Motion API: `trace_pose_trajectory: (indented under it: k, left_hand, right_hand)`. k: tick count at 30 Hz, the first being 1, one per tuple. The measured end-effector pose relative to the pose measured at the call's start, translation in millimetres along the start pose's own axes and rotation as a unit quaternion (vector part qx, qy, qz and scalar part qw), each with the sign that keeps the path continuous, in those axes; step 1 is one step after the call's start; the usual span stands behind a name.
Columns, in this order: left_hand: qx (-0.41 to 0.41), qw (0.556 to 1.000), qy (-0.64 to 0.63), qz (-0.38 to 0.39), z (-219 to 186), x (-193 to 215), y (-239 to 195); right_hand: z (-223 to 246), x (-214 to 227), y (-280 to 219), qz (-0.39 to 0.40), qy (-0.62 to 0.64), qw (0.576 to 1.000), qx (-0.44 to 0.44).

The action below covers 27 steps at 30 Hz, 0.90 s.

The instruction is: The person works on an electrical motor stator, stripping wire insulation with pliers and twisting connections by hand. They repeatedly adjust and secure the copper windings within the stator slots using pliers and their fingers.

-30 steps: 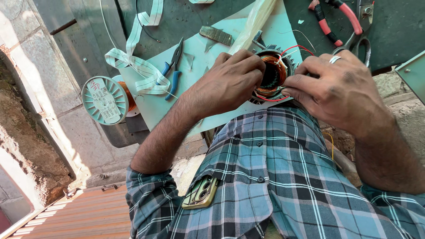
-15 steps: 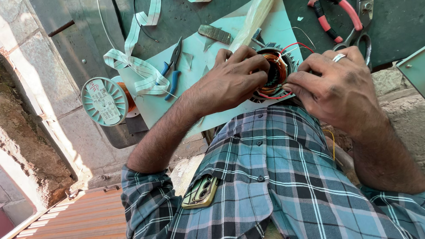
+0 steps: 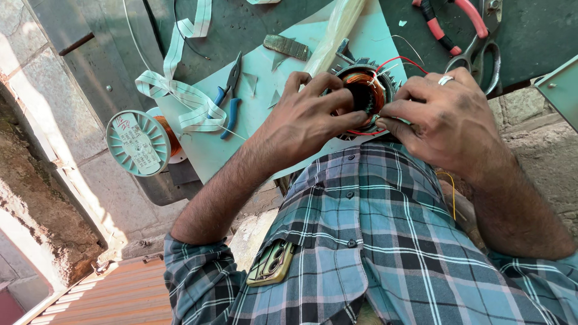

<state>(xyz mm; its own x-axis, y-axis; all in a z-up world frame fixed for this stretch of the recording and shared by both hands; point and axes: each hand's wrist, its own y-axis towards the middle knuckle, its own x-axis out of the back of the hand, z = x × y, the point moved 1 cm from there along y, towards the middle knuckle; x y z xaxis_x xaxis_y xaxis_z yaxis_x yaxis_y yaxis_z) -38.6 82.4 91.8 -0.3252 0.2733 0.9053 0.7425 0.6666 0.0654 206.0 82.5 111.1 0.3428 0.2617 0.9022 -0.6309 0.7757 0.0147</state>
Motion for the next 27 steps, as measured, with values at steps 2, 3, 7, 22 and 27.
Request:
trace_pose_trajectory:
  k: [2, 3, 7, 22, 27]
  left_hand:
    - [-0.016, 1.0, 0.006, -0.002, -2.1, -0.9, -0.9]
    - [-0.027, 1.0, 0.012, 0.008, -2.6, -1.2, -0.6]
    - [-0.039, 0.998, -0.003, 0.045, -3.3, -0.9, 0.4]
    - [-0.066, 0.995, 0.04, 0.068, -9.0, 2.7, 9.9]
    - [-0.072, 0.991, 0.048, 0.1, -10.6, 3.0, 13.9]
  right_hand:
    - [-3.2, -0.7, 2.8, 0.015, 0.009, 1.0, 0.0]
    - [-5.2, -0.8, 4.5, 0.021, 0.013, 1.0, 0.0]
    - [-12.8, 0.6, 8.1, 0.019, 0.04, 0.999, 0.003]
    - [-30.9, 2.5, 20.9, -0.037, 0.024, 0.999, 0.026]
    - [-27.3, 4.3, 25.2, -0.033, 0.035, 0.999, 0.023]
